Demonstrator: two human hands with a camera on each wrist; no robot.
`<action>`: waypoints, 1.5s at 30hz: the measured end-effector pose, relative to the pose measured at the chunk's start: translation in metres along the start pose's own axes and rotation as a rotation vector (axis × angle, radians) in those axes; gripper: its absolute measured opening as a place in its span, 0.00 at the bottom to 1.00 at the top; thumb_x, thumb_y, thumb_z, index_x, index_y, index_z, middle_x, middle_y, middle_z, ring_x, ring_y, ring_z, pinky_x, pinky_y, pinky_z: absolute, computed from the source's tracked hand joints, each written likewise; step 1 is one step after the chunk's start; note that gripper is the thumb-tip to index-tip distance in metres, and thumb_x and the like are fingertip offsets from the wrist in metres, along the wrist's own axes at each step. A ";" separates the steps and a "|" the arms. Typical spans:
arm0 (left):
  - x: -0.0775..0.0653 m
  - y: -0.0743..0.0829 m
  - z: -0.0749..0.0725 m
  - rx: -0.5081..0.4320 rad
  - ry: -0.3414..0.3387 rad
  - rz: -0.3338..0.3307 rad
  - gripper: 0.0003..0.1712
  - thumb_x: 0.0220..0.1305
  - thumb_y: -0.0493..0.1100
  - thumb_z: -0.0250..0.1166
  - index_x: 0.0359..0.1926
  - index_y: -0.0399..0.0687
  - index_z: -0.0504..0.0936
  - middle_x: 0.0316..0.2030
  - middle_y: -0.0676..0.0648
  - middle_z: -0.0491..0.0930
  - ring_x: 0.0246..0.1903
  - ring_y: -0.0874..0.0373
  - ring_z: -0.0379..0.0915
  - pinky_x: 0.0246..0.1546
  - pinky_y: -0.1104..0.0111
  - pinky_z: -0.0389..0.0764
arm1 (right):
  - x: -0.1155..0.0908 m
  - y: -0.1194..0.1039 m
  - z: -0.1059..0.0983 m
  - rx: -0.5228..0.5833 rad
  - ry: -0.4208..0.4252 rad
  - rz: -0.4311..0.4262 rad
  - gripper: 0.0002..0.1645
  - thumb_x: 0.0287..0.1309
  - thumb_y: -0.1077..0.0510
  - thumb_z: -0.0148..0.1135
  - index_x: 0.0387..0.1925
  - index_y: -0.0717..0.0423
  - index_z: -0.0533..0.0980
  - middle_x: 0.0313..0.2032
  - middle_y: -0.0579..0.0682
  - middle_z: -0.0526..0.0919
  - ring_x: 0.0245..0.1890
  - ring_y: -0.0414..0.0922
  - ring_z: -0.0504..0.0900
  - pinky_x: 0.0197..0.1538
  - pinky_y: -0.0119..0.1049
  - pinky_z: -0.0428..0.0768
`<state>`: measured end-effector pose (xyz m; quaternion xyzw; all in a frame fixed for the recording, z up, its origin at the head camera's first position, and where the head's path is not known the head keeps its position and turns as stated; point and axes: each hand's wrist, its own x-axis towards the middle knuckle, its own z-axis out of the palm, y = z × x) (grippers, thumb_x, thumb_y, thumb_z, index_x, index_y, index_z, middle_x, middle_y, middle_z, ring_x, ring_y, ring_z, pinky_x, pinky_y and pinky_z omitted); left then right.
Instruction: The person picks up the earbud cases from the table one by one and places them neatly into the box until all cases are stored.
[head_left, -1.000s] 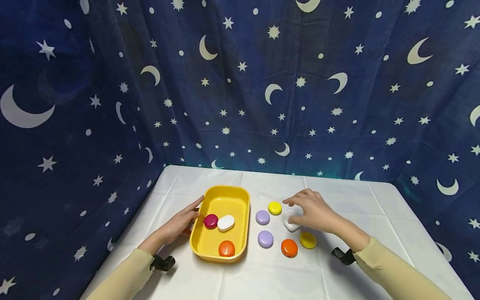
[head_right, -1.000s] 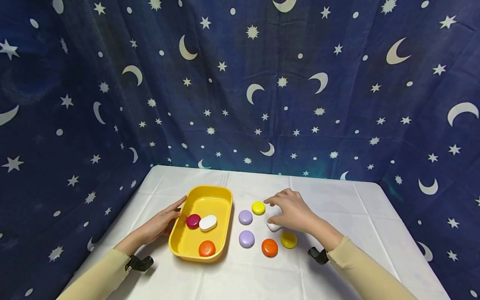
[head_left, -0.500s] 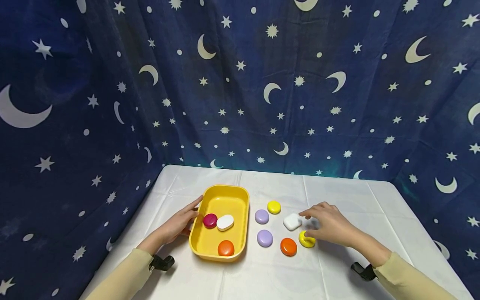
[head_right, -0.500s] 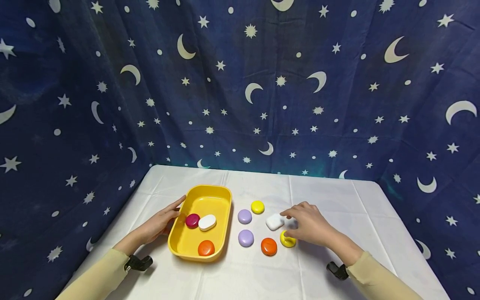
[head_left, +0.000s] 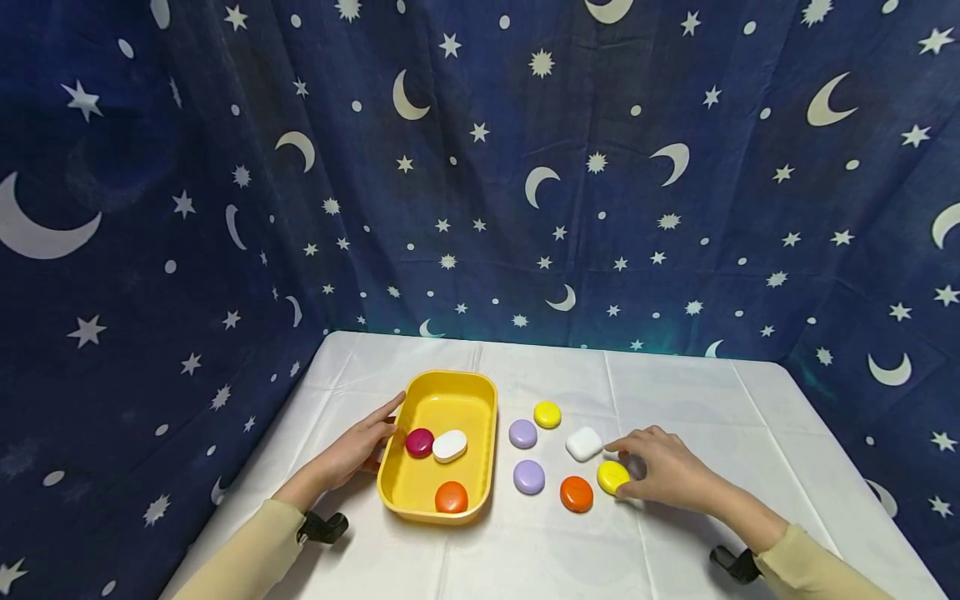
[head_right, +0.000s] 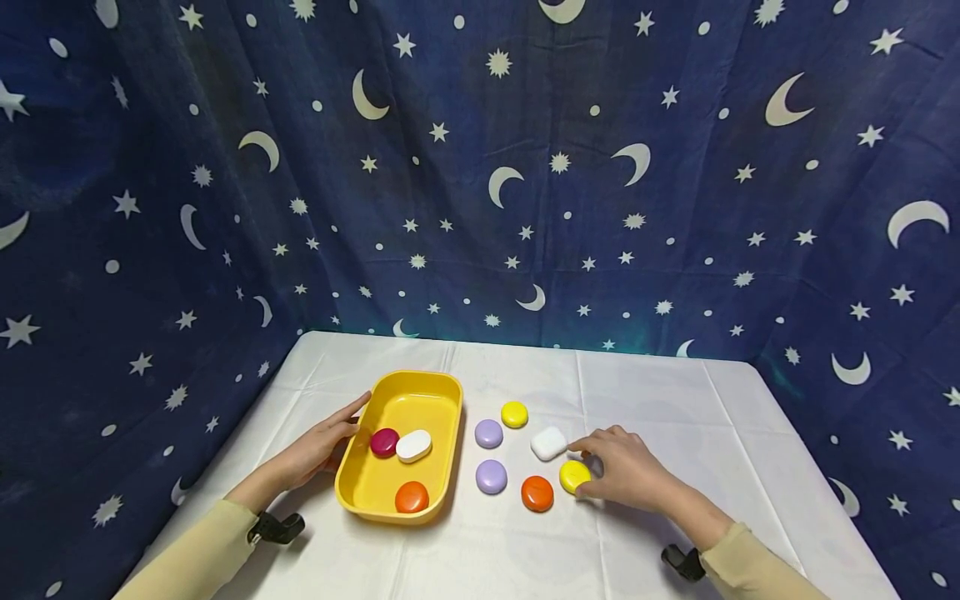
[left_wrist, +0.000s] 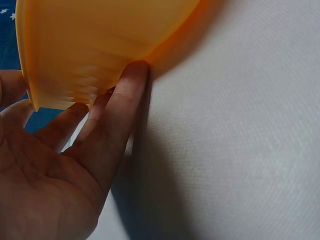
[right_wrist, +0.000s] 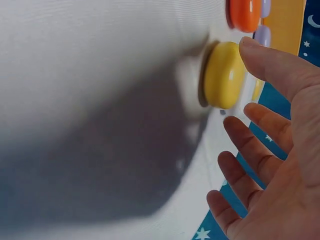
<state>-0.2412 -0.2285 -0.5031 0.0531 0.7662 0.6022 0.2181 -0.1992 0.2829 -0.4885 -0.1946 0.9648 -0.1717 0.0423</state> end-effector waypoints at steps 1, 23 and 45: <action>0.000 0.000 0.000 0.000 -0.001 0.000 0.36 0.79 0.48 0.50 0.82 0.65 0.50 0.70 0.32 0.64 0.45 0.47 0.80 0.40 0.55 0.87 | 0.000 0.000 0.001 0.003 -0.004 0.010 0.39 0.38 0.38 0.84 0.55 0.45 0.83 0.40 0.34 0.79 0.48 0.44 0.73 0.51 0.50 0.71; -0.002 0.000 -0.001 -0.008 0.001 -0.003 0.36 0.79 0.48 0.50 0.82 0.66 0.50 0.70 0.32 0.63 0.46 0.46 0.79 0.41 0.55 0.87 | -0.001 0.003 0.014 0.073 -0.045 0.099 0.36 0.36 0.39 0.85 0.51 0.40 0.83 0.42 0.34 0.79 0.47 0.43 0.71 0.53 0.51 0.70; 0.000 -0.001 -0.001 -0.013 -0.009 -0.002 0.36 0.79 0.47 0.49 0.82 0.68 0.50 0.70 0.32 0.64 0.50 0.46 0.79 0.43 0.53 0.86 | 0.003 -0.004 -0.002 0.065 -0.004 0.020 0.32 0.42 0.43 0.83 0.52 0.42 0.84 0.46 0.37 0.81 0.51 0.46 0.73 0.55 0.53 0.72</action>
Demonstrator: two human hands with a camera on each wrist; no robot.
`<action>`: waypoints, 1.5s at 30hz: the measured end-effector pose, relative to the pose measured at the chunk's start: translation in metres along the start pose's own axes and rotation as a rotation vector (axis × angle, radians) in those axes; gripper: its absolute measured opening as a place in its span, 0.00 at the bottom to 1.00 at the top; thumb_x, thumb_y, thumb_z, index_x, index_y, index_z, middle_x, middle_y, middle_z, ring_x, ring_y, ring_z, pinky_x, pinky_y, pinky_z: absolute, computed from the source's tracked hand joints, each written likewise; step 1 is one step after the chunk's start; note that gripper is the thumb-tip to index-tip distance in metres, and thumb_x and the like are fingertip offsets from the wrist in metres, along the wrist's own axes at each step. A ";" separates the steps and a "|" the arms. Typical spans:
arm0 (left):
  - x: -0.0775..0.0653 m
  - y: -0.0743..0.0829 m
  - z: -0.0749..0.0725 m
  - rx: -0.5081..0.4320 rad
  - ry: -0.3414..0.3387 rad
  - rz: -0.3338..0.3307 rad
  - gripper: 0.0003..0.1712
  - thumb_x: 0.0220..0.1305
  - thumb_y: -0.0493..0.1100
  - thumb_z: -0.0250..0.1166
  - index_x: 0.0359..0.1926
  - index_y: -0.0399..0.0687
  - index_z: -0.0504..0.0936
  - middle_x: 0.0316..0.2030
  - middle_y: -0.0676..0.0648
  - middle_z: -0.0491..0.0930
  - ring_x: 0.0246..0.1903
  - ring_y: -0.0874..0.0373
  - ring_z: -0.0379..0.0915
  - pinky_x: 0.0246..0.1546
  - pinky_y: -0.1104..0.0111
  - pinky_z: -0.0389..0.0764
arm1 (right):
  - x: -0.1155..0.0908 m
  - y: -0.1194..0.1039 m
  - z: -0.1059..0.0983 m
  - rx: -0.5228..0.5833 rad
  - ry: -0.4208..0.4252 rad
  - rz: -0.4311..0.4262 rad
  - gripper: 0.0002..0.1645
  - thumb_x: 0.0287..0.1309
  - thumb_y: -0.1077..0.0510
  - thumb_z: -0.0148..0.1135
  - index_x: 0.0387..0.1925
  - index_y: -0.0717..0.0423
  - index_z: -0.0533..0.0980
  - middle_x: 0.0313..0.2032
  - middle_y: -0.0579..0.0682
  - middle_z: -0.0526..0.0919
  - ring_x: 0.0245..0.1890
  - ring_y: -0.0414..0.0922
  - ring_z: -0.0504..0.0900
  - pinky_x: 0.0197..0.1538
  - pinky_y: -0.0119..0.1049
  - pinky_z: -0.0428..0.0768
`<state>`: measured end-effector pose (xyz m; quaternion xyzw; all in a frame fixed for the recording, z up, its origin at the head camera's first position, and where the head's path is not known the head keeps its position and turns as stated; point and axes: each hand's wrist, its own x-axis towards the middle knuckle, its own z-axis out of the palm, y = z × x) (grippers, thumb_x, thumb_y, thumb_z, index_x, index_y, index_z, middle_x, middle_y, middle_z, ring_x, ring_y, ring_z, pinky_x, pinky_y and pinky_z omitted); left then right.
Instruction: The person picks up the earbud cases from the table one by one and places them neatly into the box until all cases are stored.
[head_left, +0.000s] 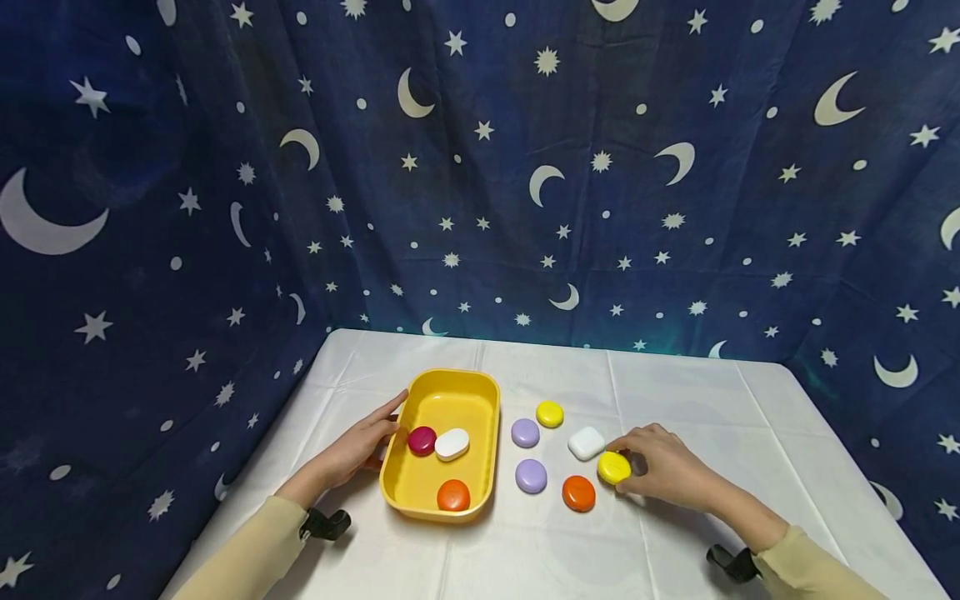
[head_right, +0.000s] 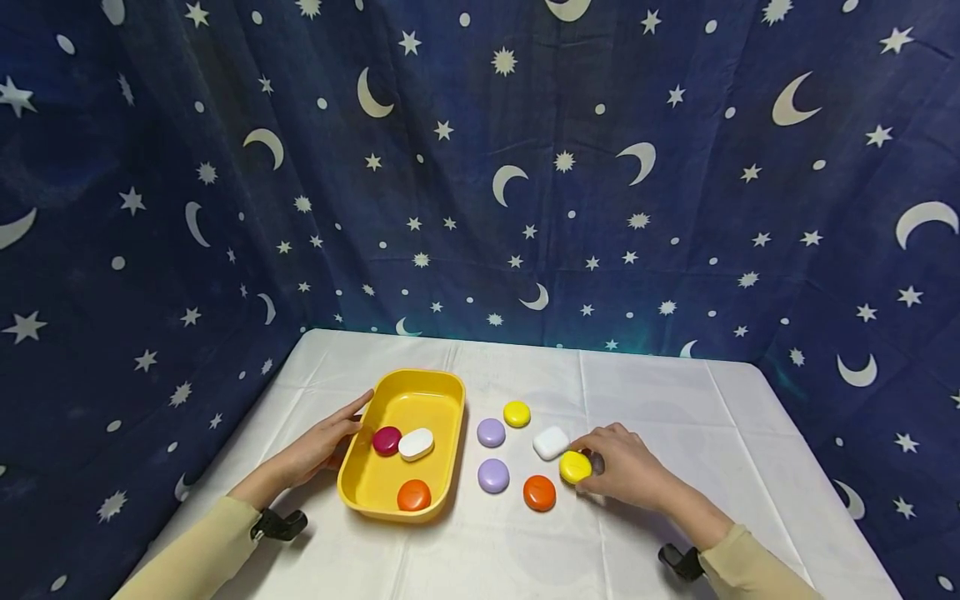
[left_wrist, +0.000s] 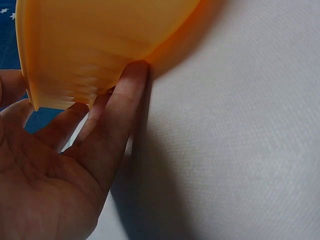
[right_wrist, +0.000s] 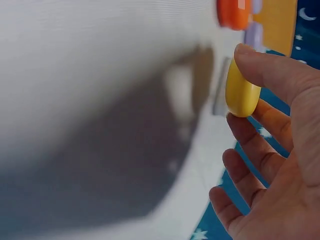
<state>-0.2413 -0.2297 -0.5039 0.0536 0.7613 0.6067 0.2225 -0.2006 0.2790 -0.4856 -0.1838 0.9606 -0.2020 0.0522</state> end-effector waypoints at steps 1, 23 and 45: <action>0.000 0.000 0.000 -0.001 -0.001 0.001 0.36 0.79 0.47 0.49 0.82 0.67 0.50 0.70 0.32 0.64 0.50 0.45 0.79 0.43 0.53 0.86 | 0.002 -0.002 -0.003 0.003 0.010 -0.012 0.32 0.43 0.43 0.83 0.52 0.42 0.84 0.47 0.38 0.81 0.51 0.47 0.73 0.54 0.53 0.72; -0.001 0.004 0.000 0.025 0.026 -0.013 0.36 0.78 0.49 0.51 0.82 0.69 0.52 0.71 0.33 0.63 0.46 0.47 0.78 0.42 0.55 0.87 | 0.082 -0.098 -0.020 0.062 0.005 -0.146 0.32 0.50 0.45 0.79 0.59 0.35 0.82 0.49 0.33 0.80 0.57 0.43 0.68 0.59 0.51 0.72; -0.003 0.020 0.000 -0.034 -0.009 -0.092 0.37 0.78 0.45 0.50 0.82 0.67 0.50 0.71 0.33 0.64 0.51 0.46 0.77 0.42 0.53 0.86 | 0.113 -0.166 0.010 -0.051 -0.101 -0.322 0.29 0.49 0.43 0.77 0.54 0.41 0.84 0.45 0.36 0.83 0.52 0.44 0.70 0.61 0.50 0.66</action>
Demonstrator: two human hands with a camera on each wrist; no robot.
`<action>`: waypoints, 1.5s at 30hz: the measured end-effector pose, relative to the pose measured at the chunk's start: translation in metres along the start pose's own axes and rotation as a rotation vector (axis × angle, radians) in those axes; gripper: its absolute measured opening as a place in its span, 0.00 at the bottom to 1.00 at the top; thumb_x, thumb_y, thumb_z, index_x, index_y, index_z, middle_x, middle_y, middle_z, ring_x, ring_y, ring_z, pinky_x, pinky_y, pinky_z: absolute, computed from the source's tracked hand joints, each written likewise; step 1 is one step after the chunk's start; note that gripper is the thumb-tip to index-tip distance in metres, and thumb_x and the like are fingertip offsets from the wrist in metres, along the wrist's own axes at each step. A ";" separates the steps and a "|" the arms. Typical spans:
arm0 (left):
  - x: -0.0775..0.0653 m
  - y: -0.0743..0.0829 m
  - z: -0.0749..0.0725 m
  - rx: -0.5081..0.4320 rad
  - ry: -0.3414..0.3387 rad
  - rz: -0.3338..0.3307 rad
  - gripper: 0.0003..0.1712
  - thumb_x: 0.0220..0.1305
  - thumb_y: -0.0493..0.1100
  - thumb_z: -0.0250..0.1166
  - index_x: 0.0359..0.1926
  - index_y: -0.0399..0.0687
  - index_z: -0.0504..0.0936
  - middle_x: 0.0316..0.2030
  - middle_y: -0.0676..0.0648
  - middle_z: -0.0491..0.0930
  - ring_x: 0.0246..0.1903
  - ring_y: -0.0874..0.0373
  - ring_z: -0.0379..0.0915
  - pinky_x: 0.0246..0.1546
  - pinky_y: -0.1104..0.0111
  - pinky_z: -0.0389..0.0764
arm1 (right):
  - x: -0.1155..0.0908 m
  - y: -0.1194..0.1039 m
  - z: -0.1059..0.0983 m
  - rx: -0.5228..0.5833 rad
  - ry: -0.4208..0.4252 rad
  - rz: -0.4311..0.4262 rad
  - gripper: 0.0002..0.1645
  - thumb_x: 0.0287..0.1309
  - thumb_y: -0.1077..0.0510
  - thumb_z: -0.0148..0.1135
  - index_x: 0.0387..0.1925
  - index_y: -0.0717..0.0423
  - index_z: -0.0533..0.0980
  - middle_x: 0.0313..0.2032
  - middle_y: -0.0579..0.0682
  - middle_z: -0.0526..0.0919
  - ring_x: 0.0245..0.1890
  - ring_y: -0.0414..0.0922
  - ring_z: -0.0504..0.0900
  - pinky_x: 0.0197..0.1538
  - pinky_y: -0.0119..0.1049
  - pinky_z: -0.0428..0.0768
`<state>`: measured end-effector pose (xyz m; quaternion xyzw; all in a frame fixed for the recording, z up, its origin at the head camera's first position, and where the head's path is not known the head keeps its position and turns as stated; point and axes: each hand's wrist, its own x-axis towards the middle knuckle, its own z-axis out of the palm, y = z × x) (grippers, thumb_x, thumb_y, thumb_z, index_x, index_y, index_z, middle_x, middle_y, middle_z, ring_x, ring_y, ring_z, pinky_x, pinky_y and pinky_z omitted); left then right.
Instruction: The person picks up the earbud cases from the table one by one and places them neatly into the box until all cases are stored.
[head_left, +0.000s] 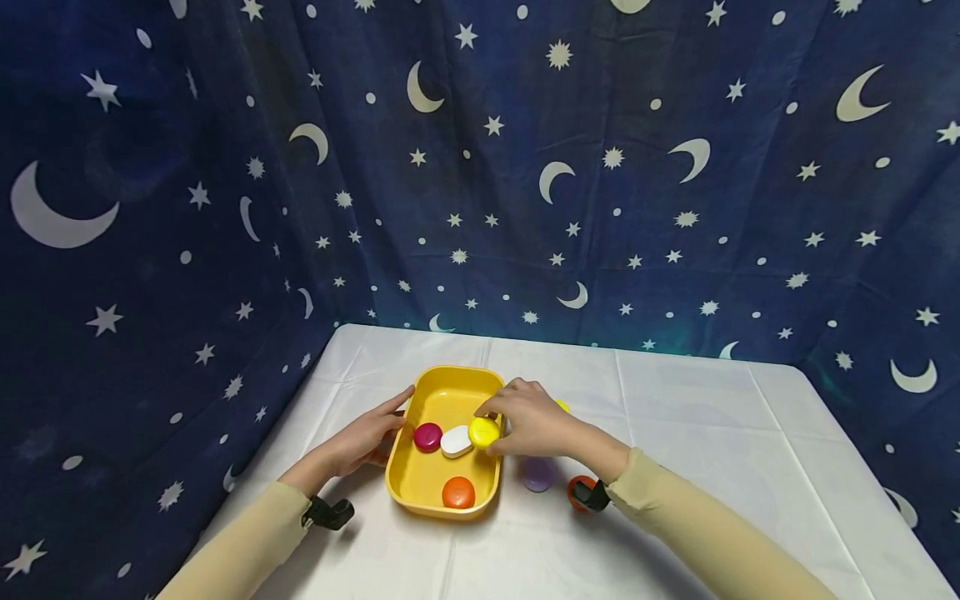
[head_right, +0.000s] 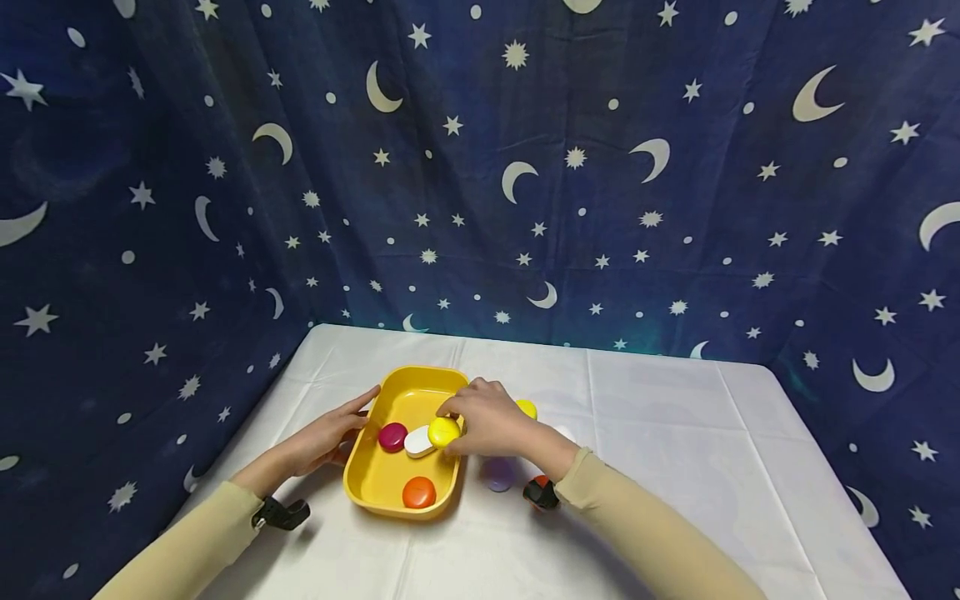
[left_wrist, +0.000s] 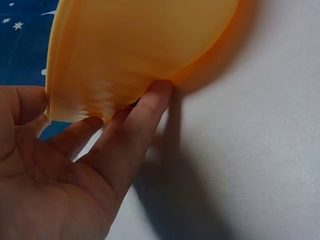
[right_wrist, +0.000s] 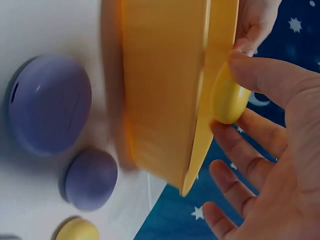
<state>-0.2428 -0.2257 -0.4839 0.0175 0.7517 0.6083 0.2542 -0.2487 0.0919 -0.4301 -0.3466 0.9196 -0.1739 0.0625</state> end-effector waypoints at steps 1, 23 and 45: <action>0.000 0.000 0.000 0.002 -0.001 0.004 0.37 0.79 0.45 0.49 0.82 0.67 0.50 0.72 0.32 0.62 0.52 0.46 0.78 0.42 0.53 0.86 | 0.002 -0.001 0.002 -0.008 -0.012 0.002 0.28 0.49 0.42 0.77 0.53 0.41 0.84 0.42 0.35 0.83 0.51 0.44 0.70 0.61 0.50 0.66; 0.001 -0.005 0.000 -0.021 -0.029 0.034 0.37 0.79 0.45 0.48 0.83 0.65 0.48 0.72 0.31 0.62 0.48 0.44 0.82 0.42 0.51 0.86 | 0.004 0.006 0.002 -0.033 0.015 0.015 0.29 0.51 0.42 0.76 0.54 0.45 0.84 0.44 0.43 0.85 0.52 0.47 0.69 0.57 0.50 0.67; 0.002 -0.008 0.002 0.000 0.013 0.037 0.36 0.79 0.45 0.48 0.82 0.66 0.50 0.72 0.32 0.62 0.48 0.46 0.80 0.43 0.52 0.86 | -0.029 0.040 -0.025 0.035 0.135 0.140 0.29 0.52 0.43 0.75 0.57 0.38 0.83 0.43 0.33 0.82 0.55 0.43 0.69 0.60 0.48 0.67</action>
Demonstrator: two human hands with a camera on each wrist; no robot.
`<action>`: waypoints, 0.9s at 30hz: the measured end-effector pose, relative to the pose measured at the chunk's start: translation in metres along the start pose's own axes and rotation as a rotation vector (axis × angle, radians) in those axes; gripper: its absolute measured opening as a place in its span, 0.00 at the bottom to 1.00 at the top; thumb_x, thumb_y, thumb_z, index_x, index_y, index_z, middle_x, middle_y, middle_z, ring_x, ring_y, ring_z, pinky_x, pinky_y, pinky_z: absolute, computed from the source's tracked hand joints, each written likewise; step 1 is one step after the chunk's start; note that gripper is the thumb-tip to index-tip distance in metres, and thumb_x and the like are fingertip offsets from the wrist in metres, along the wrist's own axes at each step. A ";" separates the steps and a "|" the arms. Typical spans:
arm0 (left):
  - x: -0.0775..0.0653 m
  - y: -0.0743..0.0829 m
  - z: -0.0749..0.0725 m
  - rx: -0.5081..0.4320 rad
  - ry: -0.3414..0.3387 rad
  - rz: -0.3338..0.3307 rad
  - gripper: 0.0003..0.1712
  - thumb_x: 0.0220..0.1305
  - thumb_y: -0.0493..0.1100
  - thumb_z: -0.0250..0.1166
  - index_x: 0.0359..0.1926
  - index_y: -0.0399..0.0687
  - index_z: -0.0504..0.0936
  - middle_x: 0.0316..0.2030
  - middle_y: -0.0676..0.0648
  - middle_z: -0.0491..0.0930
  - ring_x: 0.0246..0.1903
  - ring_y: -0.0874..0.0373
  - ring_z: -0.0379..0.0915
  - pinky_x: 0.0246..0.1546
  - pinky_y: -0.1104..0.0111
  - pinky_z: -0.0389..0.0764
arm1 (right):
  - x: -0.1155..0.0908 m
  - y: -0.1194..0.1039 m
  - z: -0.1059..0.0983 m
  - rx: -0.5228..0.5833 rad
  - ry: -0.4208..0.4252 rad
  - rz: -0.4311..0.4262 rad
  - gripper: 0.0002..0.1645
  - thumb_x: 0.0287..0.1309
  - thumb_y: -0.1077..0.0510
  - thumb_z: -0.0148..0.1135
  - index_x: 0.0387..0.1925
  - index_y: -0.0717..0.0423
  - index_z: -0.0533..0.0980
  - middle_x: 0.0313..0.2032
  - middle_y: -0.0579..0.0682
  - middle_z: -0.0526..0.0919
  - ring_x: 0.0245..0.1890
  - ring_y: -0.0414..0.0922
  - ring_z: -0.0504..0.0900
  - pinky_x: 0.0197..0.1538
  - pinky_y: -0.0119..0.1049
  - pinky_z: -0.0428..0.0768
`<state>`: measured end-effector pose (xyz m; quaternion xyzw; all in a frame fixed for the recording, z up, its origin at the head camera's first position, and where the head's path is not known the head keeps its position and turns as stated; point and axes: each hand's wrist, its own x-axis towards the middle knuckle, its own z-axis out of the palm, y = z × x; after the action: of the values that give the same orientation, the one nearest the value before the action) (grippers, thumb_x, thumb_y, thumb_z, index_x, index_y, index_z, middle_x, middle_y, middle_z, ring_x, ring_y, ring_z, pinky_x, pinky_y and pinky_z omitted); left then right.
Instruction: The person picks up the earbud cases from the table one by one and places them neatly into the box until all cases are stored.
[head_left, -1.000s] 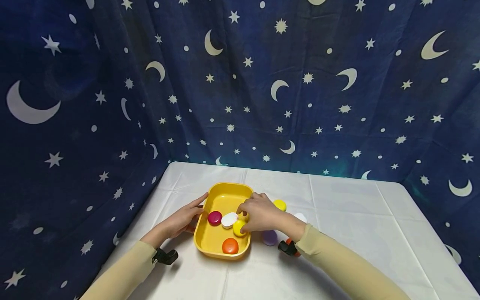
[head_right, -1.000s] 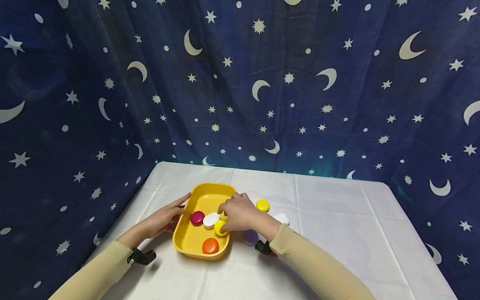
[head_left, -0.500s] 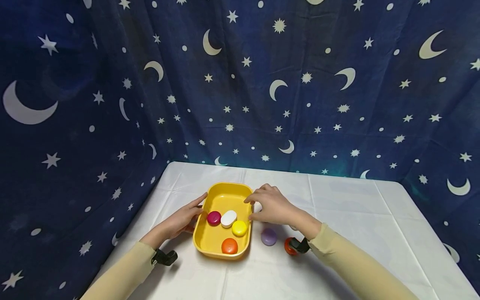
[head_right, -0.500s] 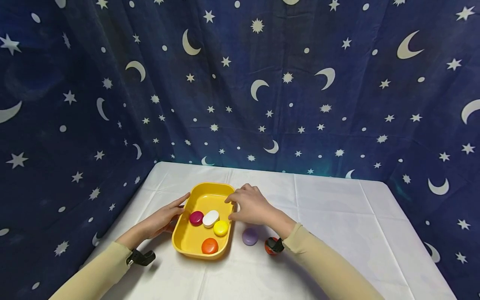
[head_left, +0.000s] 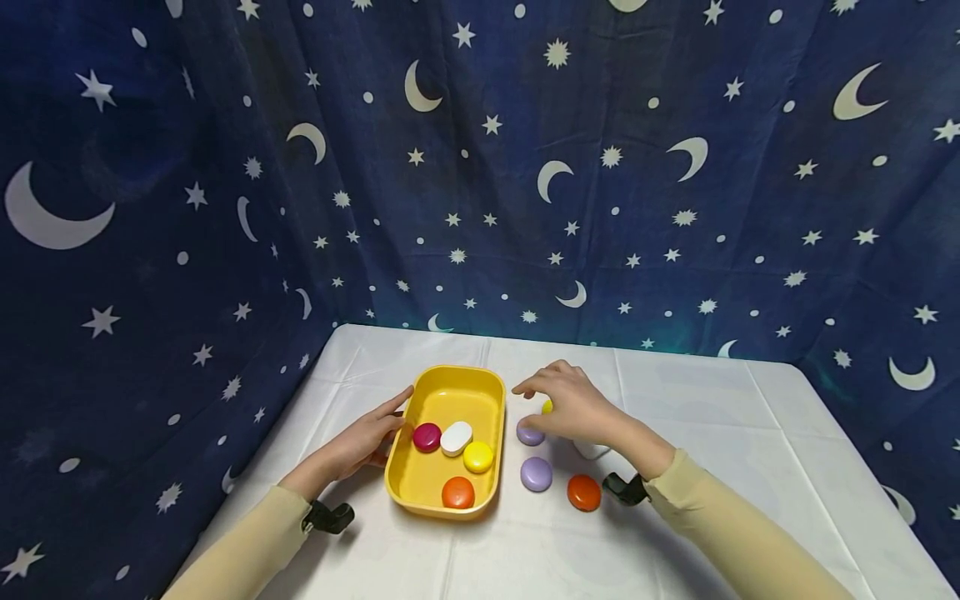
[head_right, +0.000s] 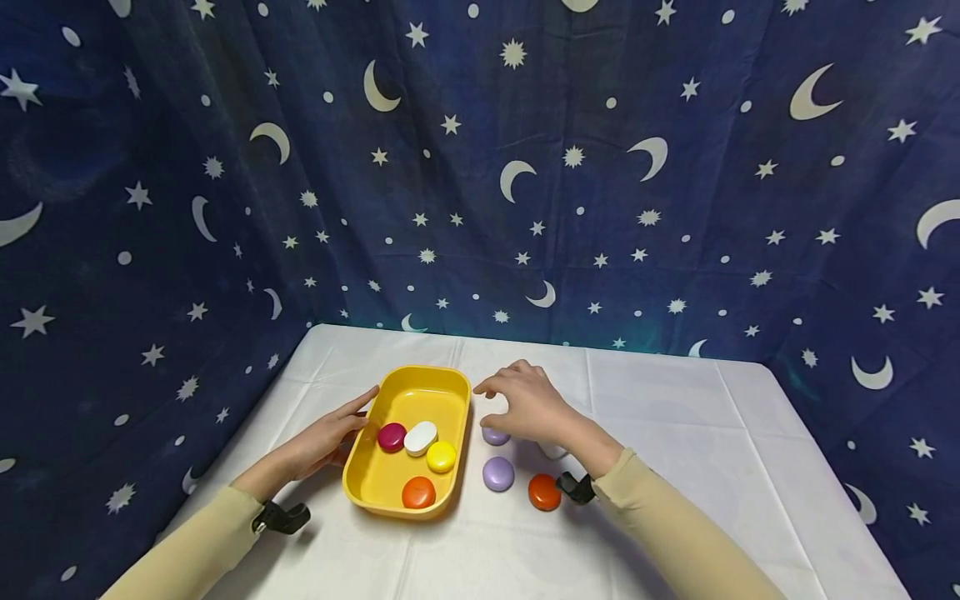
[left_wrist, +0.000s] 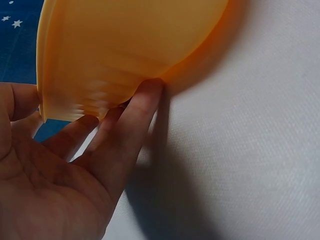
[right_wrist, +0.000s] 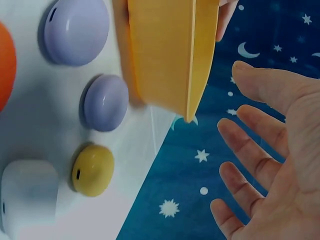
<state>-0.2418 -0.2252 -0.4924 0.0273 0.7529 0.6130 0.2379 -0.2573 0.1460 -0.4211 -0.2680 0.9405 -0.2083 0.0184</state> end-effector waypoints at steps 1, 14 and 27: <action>0.000 0.000 0.000 0.001 -0.001 0.001 0.36 0.79 0.45 0.48 0.82 0.66 0.50 0.72 0.32 0.62 0.48 0.46 0.80 0.43 0.52 0.86 | -0.001 0.002 -0.001 0.005 0.005 0.004 0.29 0.52 0.43 0.76 0.57 0.38 0.83 0.42 0.31 0.81 0.55 0.43 0.69 0.60 0.49 0.67; -0.001 -0.002 0.000 0.013 -0.007 0.021 0.36 0.79 0.45 0.48 0.82 0.66 0.50 0.70 0.33 0.64 0.47 0.46 0.80 0.41 0.53 0.87 | -0.024 0.038 -0.009 0.002 -0.011 0.051 0.30 0.51 0.45 0.77 0.58 0.37 0.83 0.45 0.34 0.82 0.58 0.47 0.69 0.62 0.55 0.68; -0.002 -0.002 0.001 0.016 0.004 0.023 0.36 0.79 0.46 0.49 0.82 0.66 0.50 0.70 0.32 0.64 0.48 0.46 0.79 0.42 0.53 0.86 | -0.043 0.072 -0.010 0.008 -0.046 0.062 0.33 0.53 0.47 0.76 0.62 0.47 0.81 0.51 0.47 0.83 0.58 0.52 0.70 0.62 0.59 0.65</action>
<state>-0.2396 -0.2252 -0.4935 0.0365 0.7578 0.6099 0.2290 -0.2581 0.2272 -0.4441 -0.2433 0.9468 -0.2051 0.0476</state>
